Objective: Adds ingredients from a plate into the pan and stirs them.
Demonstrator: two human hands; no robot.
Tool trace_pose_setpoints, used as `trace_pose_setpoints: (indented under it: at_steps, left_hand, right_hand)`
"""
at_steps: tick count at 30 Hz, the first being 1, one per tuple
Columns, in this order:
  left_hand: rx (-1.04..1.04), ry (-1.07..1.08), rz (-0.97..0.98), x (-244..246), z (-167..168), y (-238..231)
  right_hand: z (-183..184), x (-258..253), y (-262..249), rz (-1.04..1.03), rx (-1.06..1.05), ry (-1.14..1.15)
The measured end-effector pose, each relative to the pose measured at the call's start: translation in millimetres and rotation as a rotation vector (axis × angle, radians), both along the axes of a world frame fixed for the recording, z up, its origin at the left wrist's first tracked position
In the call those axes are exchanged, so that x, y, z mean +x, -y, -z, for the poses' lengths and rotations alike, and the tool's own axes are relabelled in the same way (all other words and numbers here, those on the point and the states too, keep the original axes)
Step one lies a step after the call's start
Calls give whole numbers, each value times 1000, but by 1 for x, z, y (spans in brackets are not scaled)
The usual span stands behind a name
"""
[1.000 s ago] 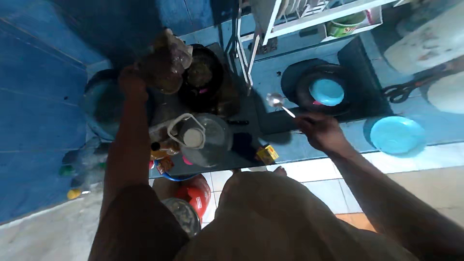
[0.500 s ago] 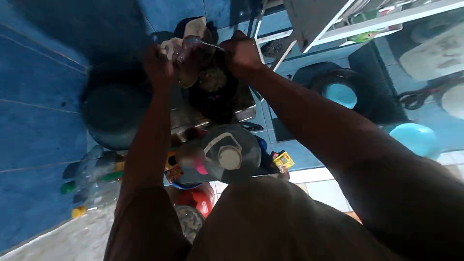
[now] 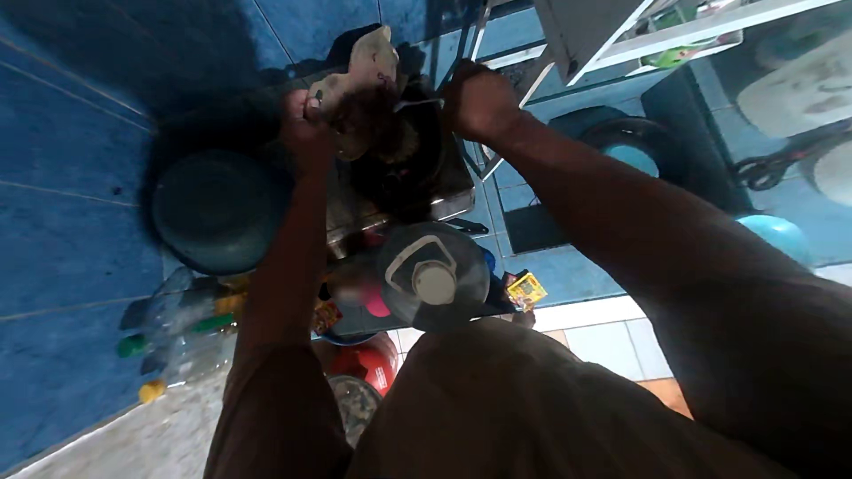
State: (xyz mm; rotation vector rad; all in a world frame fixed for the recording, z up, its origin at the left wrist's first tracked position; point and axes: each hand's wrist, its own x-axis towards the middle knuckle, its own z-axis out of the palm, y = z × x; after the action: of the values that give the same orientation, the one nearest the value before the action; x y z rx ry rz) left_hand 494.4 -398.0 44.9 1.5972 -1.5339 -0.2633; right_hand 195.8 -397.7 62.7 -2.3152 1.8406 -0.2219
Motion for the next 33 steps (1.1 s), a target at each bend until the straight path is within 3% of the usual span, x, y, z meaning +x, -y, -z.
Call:
trace_pose_setpoints:
  at_steps: [4, 10, 15, 21, 26, 30, 33]
  left_hand:
    - [-54, 9, 46, -3, -1, -2]
    - [-22, 121, 5, 1, -15, -2]
    - [85, 158, -1, -6, -36, -4]
    - [96, 53, -39, 0, -37, 6]
    - [82, -18, -33, 1, -36, 5]
    - [63, 25, -21, 0, -38, 11]
    - [82, 15, 17, 0, -36, 13]
  right_hand:
    - [-1, -2, 10, 103, -74, 145]
    - [19, -10, -5, 104, 76, 58]
    - [-5, -4, 13, 153, -145, 323]
    - [8, 2, 3, -13, 0, 190]
    - [3, 7, -1, -49, -89, 258]
    - [-3, 8, -1, -64, 23, 20]
    - [-22, 13, -4, -85, -66, 149]
